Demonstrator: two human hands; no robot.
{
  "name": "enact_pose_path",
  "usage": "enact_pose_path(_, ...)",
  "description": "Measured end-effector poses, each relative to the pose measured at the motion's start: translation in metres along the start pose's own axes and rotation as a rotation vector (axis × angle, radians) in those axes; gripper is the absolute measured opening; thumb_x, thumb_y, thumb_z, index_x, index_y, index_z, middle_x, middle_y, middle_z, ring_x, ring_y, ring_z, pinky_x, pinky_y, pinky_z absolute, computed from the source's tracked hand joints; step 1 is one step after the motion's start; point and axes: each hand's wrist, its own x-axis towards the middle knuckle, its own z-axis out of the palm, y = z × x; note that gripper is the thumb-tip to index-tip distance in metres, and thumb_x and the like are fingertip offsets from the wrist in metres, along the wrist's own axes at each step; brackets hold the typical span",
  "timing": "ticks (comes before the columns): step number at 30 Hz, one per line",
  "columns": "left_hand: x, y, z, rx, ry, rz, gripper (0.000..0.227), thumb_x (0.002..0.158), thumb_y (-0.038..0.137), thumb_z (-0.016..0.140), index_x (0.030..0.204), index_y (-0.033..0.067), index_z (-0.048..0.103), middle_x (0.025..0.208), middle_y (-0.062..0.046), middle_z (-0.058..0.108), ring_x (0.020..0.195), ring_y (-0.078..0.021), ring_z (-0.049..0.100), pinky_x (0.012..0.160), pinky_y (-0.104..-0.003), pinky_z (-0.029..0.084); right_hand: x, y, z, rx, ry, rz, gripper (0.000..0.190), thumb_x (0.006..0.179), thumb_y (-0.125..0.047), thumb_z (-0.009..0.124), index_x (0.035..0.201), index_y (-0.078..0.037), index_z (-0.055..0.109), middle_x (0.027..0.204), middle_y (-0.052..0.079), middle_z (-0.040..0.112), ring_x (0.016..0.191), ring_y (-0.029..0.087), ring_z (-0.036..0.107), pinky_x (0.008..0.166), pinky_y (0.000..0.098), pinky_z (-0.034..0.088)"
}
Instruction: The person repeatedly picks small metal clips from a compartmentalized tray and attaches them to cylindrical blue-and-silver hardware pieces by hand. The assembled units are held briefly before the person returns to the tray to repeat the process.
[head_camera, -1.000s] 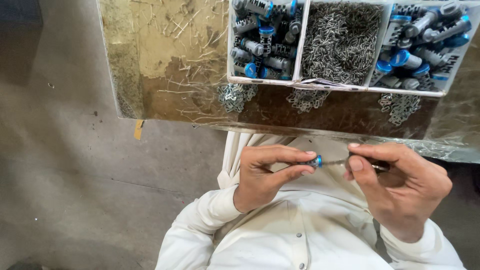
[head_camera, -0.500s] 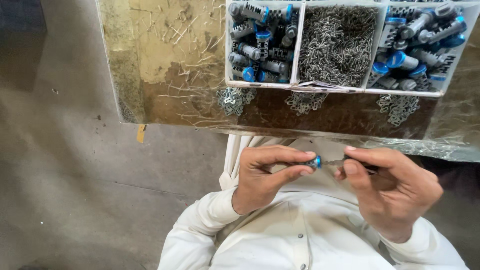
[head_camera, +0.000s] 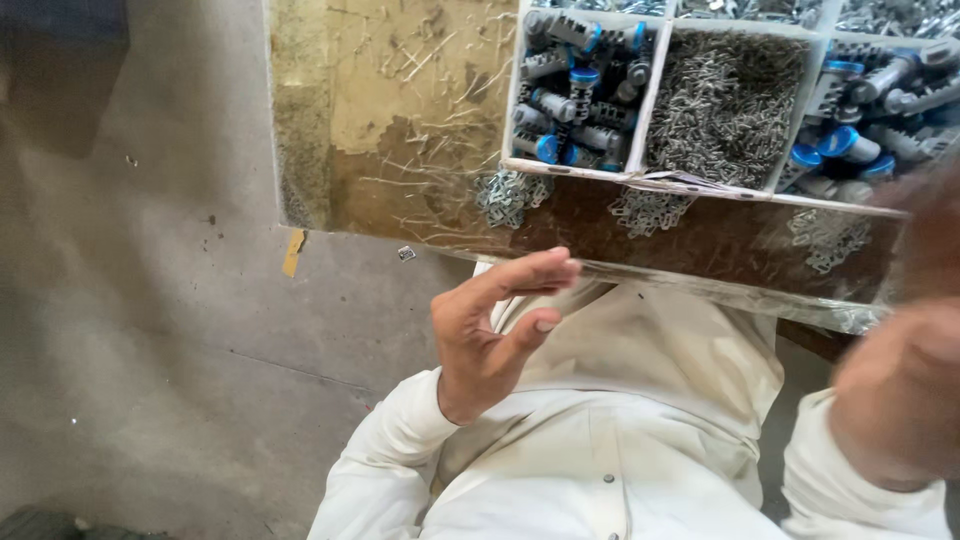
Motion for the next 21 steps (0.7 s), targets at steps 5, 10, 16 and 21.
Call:
enact_pose_path(5, -0.004, -0.001, 0.013, -0.02, -0.074, -0.112, 0.029, 0.106, 0.009, 0.066, 0.131, -0.0042, 0.067, 0.118, -0.013, 0.077, 0.11, -0.0177, 0.075, 0.1, -0.029, 0.06, 0.04, -0.039, 0.003, -0.321, 0.321, -0.288, 0.024, 0.096, -0.01, 0.083, 0.12, -0.003, 0.08, 0.132, 0.015, 0.065, 0.12, 0.028, 0.059, 0.1, 0.0405, 0.051)
enact_pose_path(10, -0.004, 0.001, 0.02, -0.088, -0.159, -0.165, 0.026, 0.106, 0.005, 0.064, 0.13, -0.0028, 0.067, 0.119, -0.013, 0.076, 0.11, -0.0176, 0.075, 0.099, -0.028, 0.061, 0.103, -0.05, 0.023, -0.641, 0.432, -0.489, 0.023, 0.098, -0.004, 0.085, 0.121, -0.001, 0.079, 0.146, 0.02, 0.057, 0.137, 0.037, 0.051, 0.116, 0.0483, 0.045)
enact_pose_path(16, -0.001, 0.005, 0.022, -0.215, -0.041, -0.192, 0.033, 0.101, 0.002, 0.067, 0.134, 0.0001, 0.062, 0.124, -0.014, 0.073, 0.111, -0.0191, 0.075, 0.099, -0.03, 0.061, 0.107, -0.066, 0.018, -0.554, 0.461, -0.523, 0.017, 0.094, -0.002, 0.088, 0.108, -0.001, 0.078, 0.139, 0.022, 0.064, 0.135, 0.038, 0.055, 0.113, 0.0467, 0.045)
enact_pose_path(21, 0.003, 0.0, 0.016, -0.273, -0.059, -0.149, 0.062, 0.093, -0.001, 0.072, 0.148, 0.007, 0.044, 0.129, -0.01, 0.069, 0.111, -0.0148, 0.072, 0.1, -0.028, 0.061, 0.055, -0.068, 0.008, -0.361, 0.275, -0.392, 0.02, 0.075, -0.002, 0.084, 0.093, 0.0, 0.077, 0.128, 0.022, 0.065, 0.123, 0.037, 0.063, 0.101, 0.0426, 0.054)
